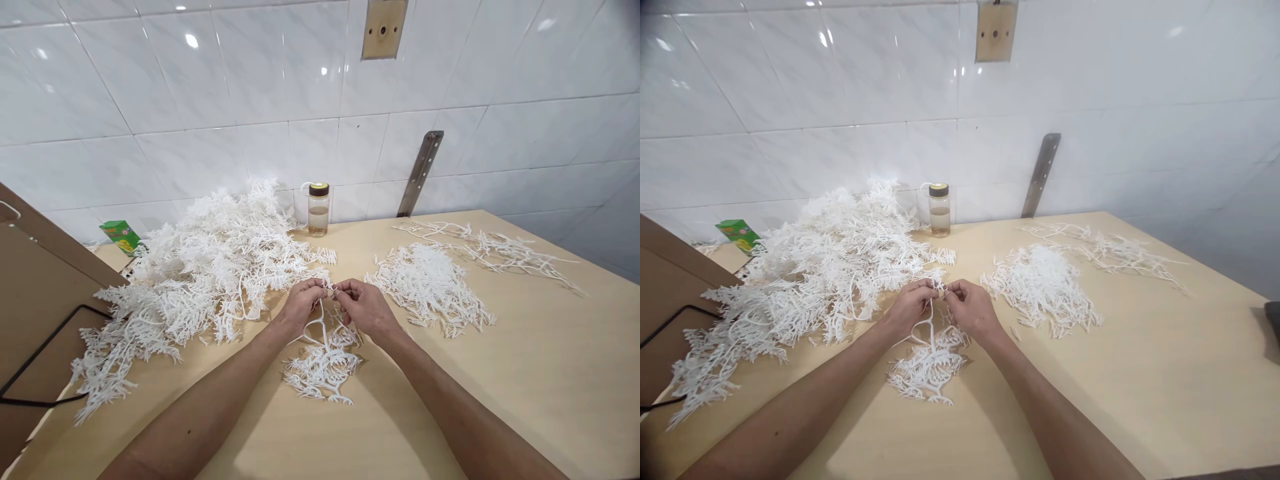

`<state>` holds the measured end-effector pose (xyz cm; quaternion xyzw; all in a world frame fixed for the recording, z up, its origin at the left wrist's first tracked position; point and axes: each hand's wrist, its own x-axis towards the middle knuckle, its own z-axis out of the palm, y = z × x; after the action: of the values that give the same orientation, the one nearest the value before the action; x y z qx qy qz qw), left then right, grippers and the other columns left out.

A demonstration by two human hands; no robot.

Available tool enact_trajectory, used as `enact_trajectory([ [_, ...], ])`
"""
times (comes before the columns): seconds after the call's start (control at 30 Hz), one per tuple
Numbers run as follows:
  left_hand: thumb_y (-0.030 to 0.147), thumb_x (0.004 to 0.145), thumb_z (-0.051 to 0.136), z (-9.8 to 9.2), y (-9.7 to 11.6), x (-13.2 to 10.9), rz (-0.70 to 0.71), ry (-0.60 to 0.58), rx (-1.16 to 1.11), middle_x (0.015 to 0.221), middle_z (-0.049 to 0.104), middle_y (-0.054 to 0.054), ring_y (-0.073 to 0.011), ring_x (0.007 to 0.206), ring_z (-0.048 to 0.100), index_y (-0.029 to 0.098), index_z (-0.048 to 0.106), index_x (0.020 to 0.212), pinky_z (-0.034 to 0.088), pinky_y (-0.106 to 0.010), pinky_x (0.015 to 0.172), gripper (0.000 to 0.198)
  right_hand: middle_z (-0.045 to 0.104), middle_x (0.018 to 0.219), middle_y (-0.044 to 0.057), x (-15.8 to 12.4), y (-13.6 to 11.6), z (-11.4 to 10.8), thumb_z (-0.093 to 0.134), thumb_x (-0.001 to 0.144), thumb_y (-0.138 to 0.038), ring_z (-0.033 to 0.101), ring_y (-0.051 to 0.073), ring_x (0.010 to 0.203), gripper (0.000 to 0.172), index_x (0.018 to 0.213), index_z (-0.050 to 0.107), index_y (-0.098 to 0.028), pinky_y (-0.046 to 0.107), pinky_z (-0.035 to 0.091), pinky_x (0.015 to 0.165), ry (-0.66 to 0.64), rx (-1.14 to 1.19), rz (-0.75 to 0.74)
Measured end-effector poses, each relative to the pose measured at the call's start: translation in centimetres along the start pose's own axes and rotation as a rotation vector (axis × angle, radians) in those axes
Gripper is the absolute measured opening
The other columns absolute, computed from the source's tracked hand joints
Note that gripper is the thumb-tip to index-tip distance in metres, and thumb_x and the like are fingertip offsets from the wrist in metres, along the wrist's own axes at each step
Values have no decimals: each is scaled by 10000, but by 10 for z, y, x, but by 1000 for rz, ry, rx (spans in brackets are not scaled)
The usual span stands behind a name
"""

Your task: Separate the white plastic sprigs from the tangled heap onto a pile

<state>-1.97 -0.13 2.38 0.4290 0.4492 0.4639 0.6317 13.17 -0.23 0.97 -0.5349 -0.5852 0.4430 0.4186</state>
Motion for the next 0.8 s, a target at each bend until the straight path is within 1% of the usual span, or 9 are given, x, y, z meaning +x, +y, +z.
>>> enact_trajectory([
  [0.1, 199, 621, 608, 1, -3, 2, 37, 52, 37, 523, 416, 53, -65, 467, 354, 175, 477, 588, 261, -210, 466, 137, 637, 615, -15, 0, -1, 0, 587, 809, -294, 557, 117, 404, 144, 858, 666, -184, 239, 477, 420, 13, -29, -7],
  [0.23, 225, 661, 570, -1, -10, 6, 96, 82, 134, 525, 409, 56, -71, 475, 333, 182, 492, 611, 238, -214, 475, 102, 706, 727, 17, 0, 0, 0, 590, 818, -319, 579, 114, 424, 161, 837, 675, -183, 228, 458, 411, 24, -113, -5],
  [0.4, 221, 708, 550, -4, -14, 8, 222, 67, 252, 569, 423, 53, -83, 528, 355, 186, 480, 634, 275, -221, 521, 108, 715, 747, 26, 1, 3, -1, 592, 829, -359, 595, 119, 445, 189, 816, 678, -191, 234, 455, 421, 49, -167, -12],
  [0.5, 208, 728, 531, -4, -12, 6, 302, 67, 307, 616, 438, 43, -87, 578, 372, 180, 466, 630, 297, -216, 554, 121, 707, 747, 28, 2, 3, -1, 598, 828, -346, 582, 115, 439, 175, 811, 672, -189, 244, 470, 429, 43, -133, -6],
  [0.57, 201, 722, 524, -3, -10, 5, 273, 63, 271, 599, 415, 45, -84, 560, 355, 182, 445, 624, 286, -213, 537, 128, 698, 742, 29, 2, 2, -1, 611, 822, -339, 574, 116, 435, 165, 821, 665, -183, 257, 488, 433, 12, -69, 11],
  [0.67, 195, 696, 521, -2, -6, 2, 99, 23, 130, 563, 402, 51, -75, 493, 323, 187, 447, 636, 246, -211, 480, 96, 665, 695, 17, 1, 1, -2, 642, 814, -361, 555, 113, 432, 188, 818, 655, -174, 267, 501, 433, -51, 35, 24],
  [0.73, 200, 685, 532, -2, -3, 1, 14, -4, 47, 584, 451, 40, -68, 475, 333, 183, 473, 653, 242, -204, 459, 70, 637, 661, 6, 2, 1, -2, 660, 811, -401, 534, 104, 434, 231, 801, 650, -170, 264, 498, 432, -85, 107, 31],
  [0.8, 213, 682, 555, -2, -2, 1, -13, -7, -12, 618, 498, 28, -62, 473, 355, 180, 487, 670, 252, -195, 452, 77, 615, 647, 1, 3, 3, -2, 680, 797, -442, 526, 102, 456, 279, 779, 645, -166, 258, 489, 431, -107, 180, 56],
])
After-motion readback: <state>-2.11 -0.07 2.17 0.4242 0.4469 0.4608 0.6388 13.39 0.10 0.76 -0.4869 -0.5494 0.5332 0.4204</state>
